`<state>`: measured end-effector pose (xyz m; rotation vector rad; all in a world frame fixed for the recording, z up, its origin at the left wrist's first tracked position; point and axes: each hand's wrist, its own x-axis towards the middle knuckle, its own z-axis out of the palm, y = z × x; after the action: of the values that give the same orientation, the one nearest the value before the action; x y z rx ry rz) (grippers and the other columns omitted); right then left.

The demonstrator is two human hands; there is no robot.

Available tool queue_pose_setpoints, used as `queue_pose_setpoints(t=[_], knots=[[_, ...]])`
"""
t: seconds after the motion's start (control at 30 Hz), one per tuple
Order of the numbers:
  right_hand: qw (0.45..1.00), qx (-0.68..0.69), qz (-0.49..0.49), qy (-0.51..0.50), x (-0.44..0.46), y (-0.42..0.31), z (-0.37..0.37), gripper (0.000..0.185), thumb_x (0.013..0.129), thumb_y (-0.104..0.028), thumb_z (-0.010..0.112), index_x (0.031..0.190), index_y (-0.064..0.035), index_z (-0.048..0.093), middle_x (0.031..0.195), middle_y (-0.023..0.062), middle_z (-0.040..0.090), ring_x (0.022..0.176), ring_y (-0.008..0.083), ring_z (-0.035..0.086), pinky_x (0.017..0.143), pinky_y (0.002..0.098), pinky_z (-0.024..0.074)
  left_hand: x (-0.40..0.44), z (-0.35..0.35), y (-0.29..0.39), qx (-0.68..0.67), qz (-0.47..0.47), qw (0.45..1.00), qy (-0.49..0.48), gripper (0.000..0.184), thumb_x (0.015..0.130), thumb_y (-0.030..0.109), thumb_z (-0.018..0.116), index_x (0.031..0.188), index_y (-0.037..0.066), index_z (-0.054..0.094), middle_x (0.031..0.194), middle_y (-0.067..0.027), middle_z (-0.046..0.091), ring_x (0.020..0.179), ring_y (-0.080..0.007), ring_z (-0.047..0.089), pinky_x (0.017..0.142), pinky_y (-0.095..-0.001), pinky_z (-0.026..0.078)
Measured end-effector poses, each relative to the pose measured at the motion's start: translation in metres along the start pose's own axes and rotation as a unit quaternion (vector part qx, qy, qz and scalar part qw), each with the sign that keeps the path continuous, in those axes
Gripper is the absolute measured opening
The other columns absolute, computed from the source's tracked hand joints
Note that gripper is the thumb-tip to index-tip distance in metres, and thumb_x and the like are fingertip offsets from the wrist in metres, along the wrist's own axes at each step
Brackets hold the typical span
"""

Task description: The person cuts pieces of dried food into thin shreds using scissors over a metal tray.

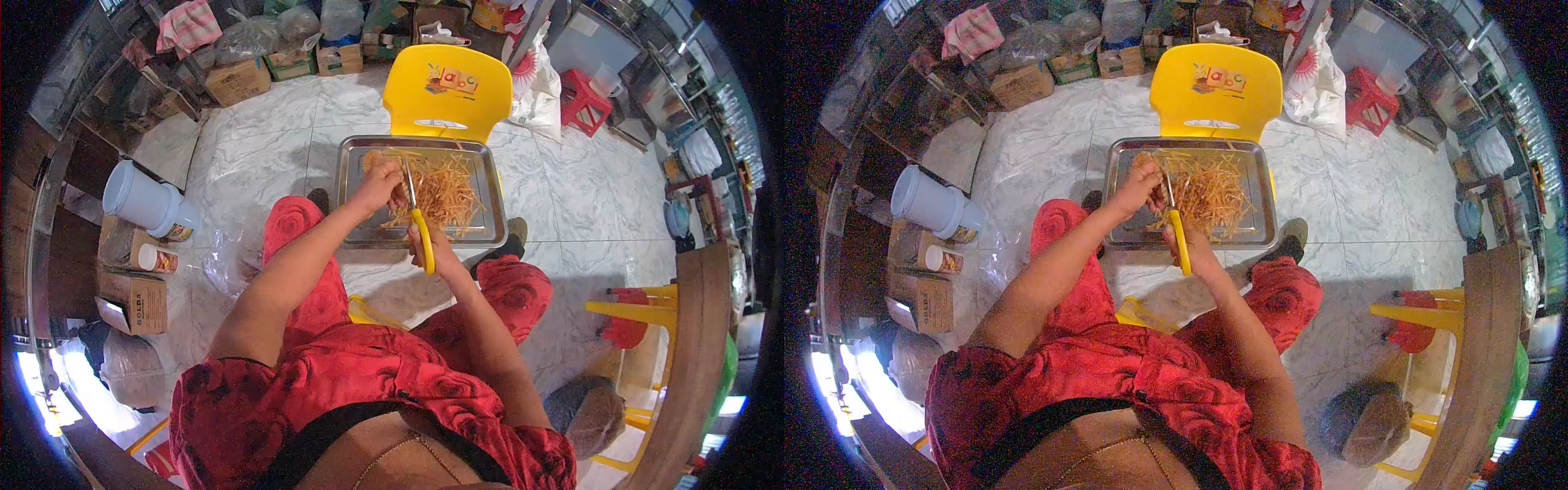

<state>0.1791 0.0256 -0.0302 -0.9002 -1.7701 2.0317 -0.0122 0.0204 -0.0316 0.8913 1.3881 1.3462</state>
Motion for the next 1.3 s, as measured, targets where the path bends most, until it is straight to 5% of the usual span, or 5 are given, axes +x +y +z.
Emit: queue_pose_setpoints(t=[0.43, 0.63, 0.8, 1.23, 1.3], knots=[[0.998, -0.042, -0.001, 0.048, 0.002, -0.001, 0.0, 0.026, 0.085, -0.034, 0.055, 0.092, -0.0087, 0.051, 0.053, -0.004, 0.043, 0.038, 0.0072, 0.04, 0.034, 0.0232, 0.0329, 0.0, 0.003, 0.003, -0.013, -0.012, 1.0, 0.001, 0.016, 0.09, 0.019, 0.039, 0.086, 0.005, 0.047, 0.059, -0.0063, 0.054, 0.045, -0.0153, 0.056, 0.036, -0.0239, 0.044], [0.998, 0.055, 0.027, 0.018, 0.0, -0.006, -0.003, 0.031, 0.085, -0.037, 0.053, 0.093, -0.0074, 0.053, 0.053, -0.0018, 0.044, 0.04, 0.0084, 0.043, 0.036, 0.0245, 0.0369, -0.001, -0.002, 0.013, -0.047, 0.01, 0.998, 0.043, 0.016, 0.09, 0.019, 0.04, 0.088, 0.005, 0.048, 0.061, -0.0065, 0.054, 0.045, -0.0147, 0.056, 0.036, -0.0238, 0.043], [0.995, -0.011, -0.067, -0.076, 0.001, 0.005, -0.003, 0.05, 0.087, -0.052, 0.036, 0.092, -0.0033, 0.048, 0.052, 0.0012, 0.043, 0.04, 0.0107, 0.044, 0.037, 0.024, 0.0363, 0.0, -0.009, 0.015, -0.051, 0.029, 0.995, 0.081, 0.016, 0.09, 0.018, 0.042, 0.091, 0.004, 0.049, 0.061, -0.006, 0.053, 0.046, -0.014, 0.055, 0.036, -0.0237, 0.042], [0.996, -0.012, -0.004, -0.087, -0.003, -0.001, 0.0, 0.047, 0.084, -0.046, 0.049, 0.106, -0.0047, 0.043, 0.059, 0.0016, 0.046, 0.048, 0.011, 0.048, 0.041, 0.0251, 0.0422, -0.006, -0.004, 0.028, 0.02, 0.01, 0.985, 0.172, 0.015, 0.088, 0.019, 0.045, 0.089, 0.004, 0.048, 0.062, -0.0039, 0.053, 0.044, -0.0116, 0.051, 0.035, -0.023, 0.039], [0.998, -0.019, -0.013, -0.065, -0.006, -0.007, 0.003, 0.042, 0.086, -0.048, 0.045, 0.091, -0.0065, 0.047, 0.058, 0.0015, 0.046, 0.046, 0.0098, 0.046, 0.042, 0.0243, 0.0407, -0.004, -0.005, 0.024, 0.024, 0.014, 0.985, 0.172, 0.015, 0.088, 0.019, 0.045, 0.089, 0.004, 0.049, 0.061, -0.0038, 0.052, 0.043, -0.0116, 0.05, 0.035, -0.023, 0.039]])
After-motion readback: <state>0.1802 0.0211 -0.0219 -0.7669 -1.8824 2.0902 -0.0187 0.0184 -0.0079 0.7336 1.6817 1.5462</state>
